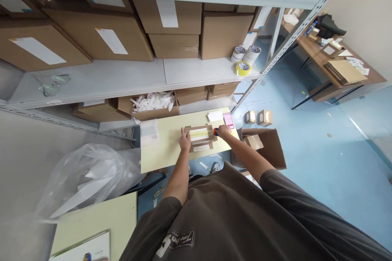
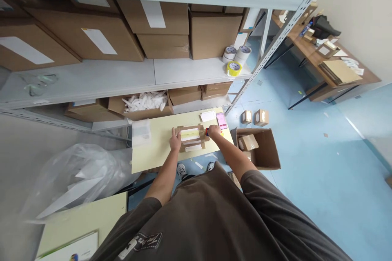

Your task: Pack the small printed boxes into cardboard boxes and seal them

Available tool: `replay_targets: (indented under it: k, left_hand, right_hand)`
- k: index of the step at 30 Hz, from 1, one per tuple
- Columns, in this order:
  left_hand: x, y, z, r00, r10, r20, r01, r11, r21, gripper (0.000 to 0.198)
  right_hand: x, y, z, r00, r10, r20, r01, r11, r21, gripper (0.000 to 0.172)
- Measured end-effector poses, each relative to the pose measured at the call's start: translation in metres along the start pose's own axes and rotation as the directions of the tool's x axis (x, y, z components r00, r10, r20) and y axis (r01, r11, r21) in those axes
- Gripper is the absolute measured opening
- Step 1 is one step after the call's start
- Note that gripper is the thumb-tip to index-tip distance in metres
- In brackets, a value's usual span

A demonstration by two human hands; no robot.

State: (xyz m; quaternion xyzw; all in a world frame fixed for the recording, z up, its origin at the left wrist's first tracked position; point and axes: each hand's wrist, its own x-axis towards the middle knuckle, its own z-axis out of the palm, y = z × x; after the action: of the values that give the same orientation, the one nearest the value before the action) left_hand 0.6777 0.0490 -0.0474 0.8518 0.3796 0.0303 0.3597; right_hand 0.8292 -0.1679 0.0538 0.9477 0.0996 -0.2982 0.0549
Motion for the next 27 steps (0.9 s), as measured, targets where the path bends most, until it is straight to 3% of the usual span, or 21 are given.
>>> replay_targets:
  k: [5, 10, 13, 17, 21, 24, 27]
  left_hand:
    - [0.002, -0.001, 0.002, 1.0, -0.008, -0.002, 0.008, 1.0, 0.01, 0.071]
    - [-0.003, 0.0, 0.003, 1.0, -0.002, -0.003, 0.002, 1.0, 0.027, 0.069]
    - [-0.005, -0.001, 0.003, 1.0, -0.006, -0.008, 0.007, 0.999, 0.043, 0.069]
    - [-0.004, -0.003, 0.006, 0.999, -0.031, -0.032, 0.032, 0.999, 0.025, 0.069]
    - [-0.001, -0.005, 0.008, 0.998, -0.052, -0.033, 0.053, 0.999, 0.006, 0.07]
    - [0.0, -0.006, 0.008, 0.997, -0.073, -0.025, 0.073, 0.997, -0.028, 0.072]
    - [0.0, -0.006, 0.006, 0.996, -0.086, -0.019, 0.085, 0.995, -0.042, 0.071]
  right_hand:
    - [0.013, -0.016, -0.004, 0.999, -0.042, 0.004, 0.042, 0.999, 0.002, 0.048]
    - [0.007, 0.001, 0.0, 0.999, -0.032, 0.011, 0.032, 0.999, 0.029, 0.056]
    - [-0.009, 0.016, 0.016, 1.0, -0.013, 0.016, 0.012, 0.999, 0.035, 0.043]
    - [-0.025, 0.036, 0.06, 0.993, 0.116, -0.013, -0.113, 0.984, 0.14, 0.058]
    - [-0.033, 0.053, 0.103, 0.989, 0.15, -0.02, -0.144, 0.974, 0.173, 0.051]
    - [-0.035, 0.06, 0.112, 0.989, 0.131, 0.062, -0.139, 0.978, 0.152, 0.045]
    - [-0.034, 0.057, 0.097, 0.993, 0.121, -0.001, -0.119, 0.976, 0.181, 0.044]
